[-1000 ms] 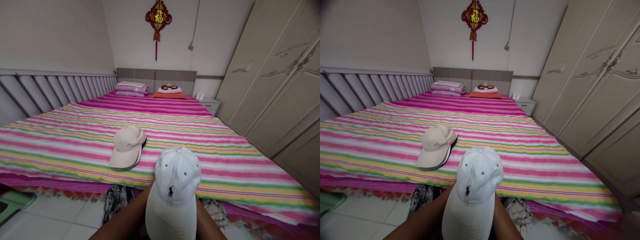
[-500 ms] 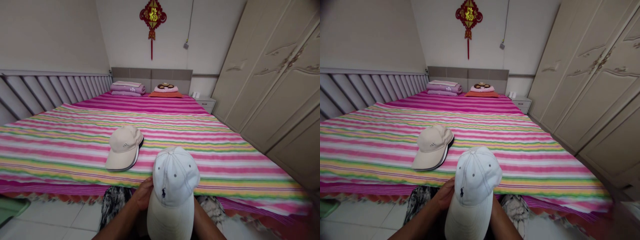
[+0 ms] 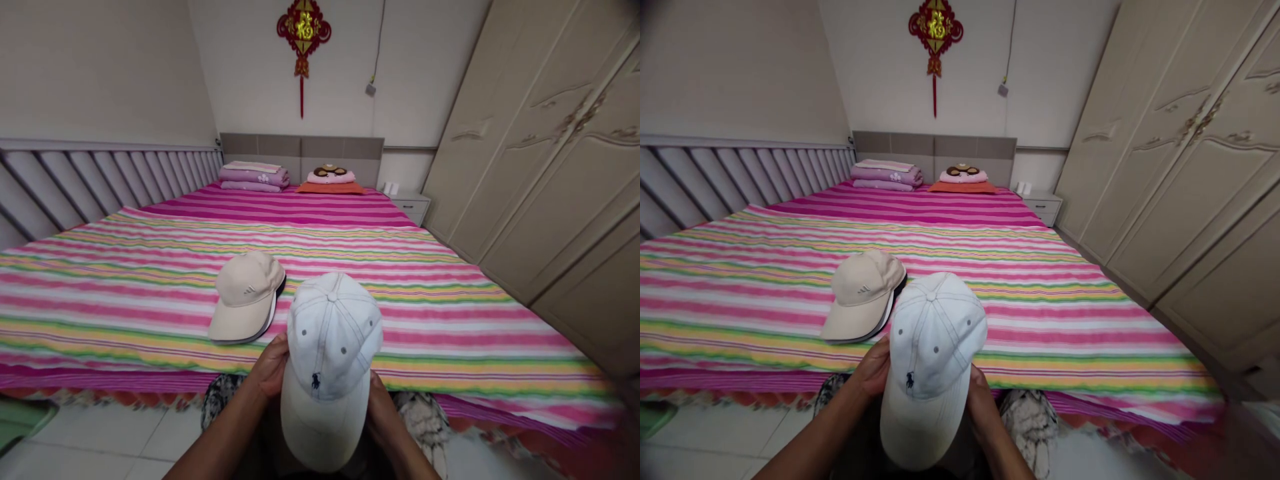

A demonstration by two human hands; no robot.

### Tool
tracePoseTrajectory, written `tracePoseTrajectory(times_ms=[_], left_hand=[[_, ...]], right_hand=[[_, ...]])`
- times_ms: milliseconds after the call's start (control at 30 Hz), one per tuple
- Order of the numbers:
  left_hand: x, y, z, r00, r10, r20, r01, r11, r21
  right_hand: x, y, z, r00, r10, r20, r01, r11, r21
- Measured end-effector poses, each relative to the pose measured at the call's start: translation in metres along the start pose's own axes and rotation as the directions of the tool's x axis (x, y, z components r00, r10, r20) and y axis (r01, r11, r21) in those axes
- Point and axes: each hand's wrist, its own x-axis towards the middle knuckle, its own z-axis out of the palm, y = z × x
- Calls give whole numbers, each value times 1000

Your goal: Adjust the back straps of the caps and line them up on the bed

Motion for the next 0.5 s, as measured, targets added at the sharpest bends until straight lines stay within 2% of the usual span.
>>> tracePoseTrajectory(times_ms=[100,200,267,367,500], left_hand=[[7,2,3,1000,6,-2,-6,1000,-10],[19,-3,6,1000,1,-5,-1,1000,-29],[27,-10,9,1000,11,-1,-11,999,-40],[38,-21,14,1000,6,-3,-6,1000,-30],[48,-32,23,999,-33,-11,33,999,8]], right_hand=[[-17,3,-11,992,80,96,-97,976,194],[-32,3,-17,983,78,166,-126,945,302],[-36,2,-17,990,39,136,-82,942,326],[-35,-4,-17,1000,-8,30,-4,931,364],[-32,-14,-27,995,-24,-95,61,909,413]])
